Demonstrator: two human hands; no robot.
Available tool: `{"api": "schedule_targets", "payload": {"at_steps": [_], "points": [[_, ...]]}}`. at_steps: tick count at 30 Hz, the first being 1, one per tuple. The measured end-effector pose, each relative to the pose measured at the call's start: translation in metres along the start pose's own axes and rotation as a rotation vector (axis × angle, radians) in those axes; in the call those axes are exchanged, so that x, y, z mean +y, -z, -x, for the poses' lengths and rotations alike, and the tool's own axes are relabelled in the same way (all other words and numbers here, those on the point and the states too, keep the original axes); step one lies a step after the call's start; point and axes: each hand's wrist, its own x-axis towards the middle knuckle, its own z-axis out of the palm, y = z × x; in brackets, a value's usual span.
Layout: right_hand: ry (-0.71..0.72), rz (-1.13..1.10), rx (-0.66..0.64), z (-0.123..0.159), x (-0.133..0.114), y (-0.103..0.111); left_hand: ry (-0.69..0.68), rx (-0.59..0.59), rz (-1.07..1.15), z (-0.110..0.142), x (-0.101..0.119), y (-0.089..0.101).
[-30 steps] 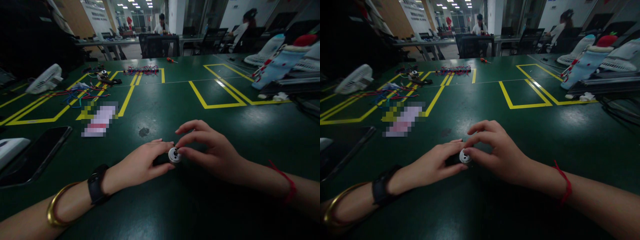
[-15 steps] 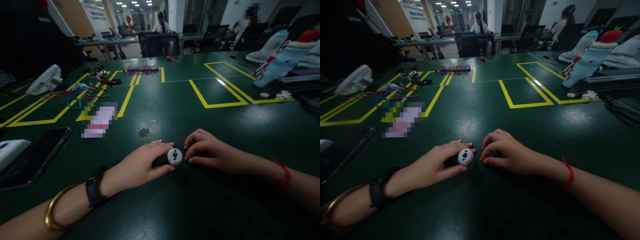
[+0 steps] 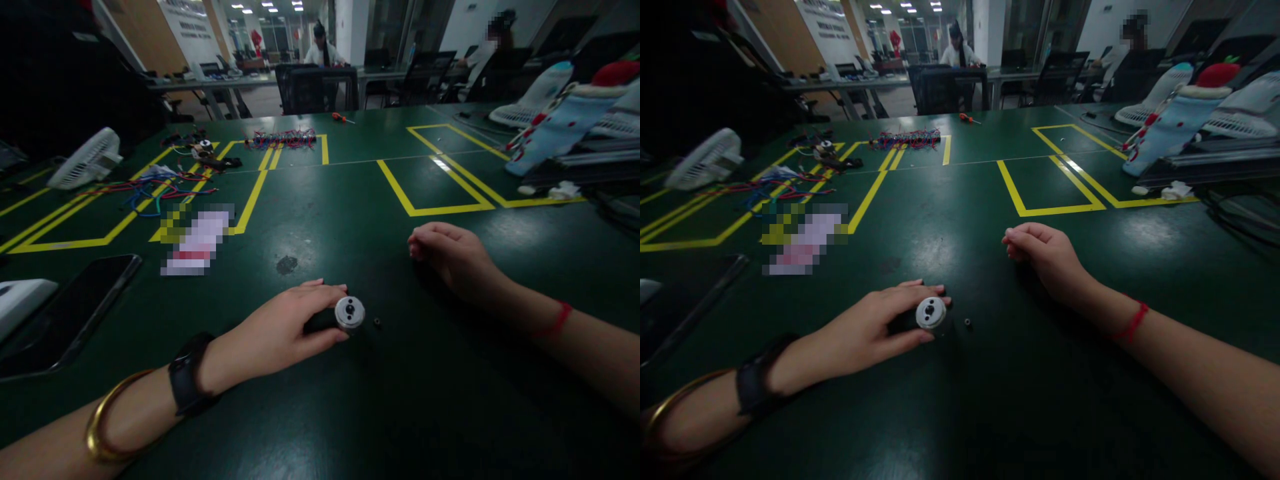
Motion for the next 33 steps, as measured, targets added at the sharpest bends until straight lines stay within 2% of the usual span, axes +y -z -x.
{"api": "schedule_targets", "payload": {"at_steps": [2,11,18,21,24,28,29,30,33], "points": [[-0.036,-0.056,0.045,-0.004,0.004,0.001,-0.001,0.0,0.0,0.0,0.0,0.0],[-0.046,-0.153,0.026,-0.003,0.001,-0.001,0.016,-0.011,0.004,0.0,0.002,0.001],[-0.085,-0.301,0.094,-0.009,0.003,0.003,0.008,-0.007,0.005,-0.001,0.0,0.001],[-0.051,-0.233,0.09,-0.011,0.006,0.004,0.009,-0.006,0.003,-0.001,0.0,0.0],[0.042,0.048,-0.048,-0.007,0.001,0.003,0.013,-0.005,0.001,0.0,0.0,0.0],[0.068,0.332,-0.379,0.012,-0.017,-0.006,0.005,0.008,-0.004,0.001,0.001,0.0],[0.17,0.516,-0.506,0.018,-0.021,-0.009,0.003,0.009,-0.006,0.0,0.001,0.0],[0.259,0.665,-0.579,0.023,-0.023,-0.013,0.003,0.01,-0.007,0.0,0.001,0.0],[0.417,0.851,-0.68,0.033,-0.023,-0.021,0.008,0.008,-0.009,0.0,0.001,0.0]]}}
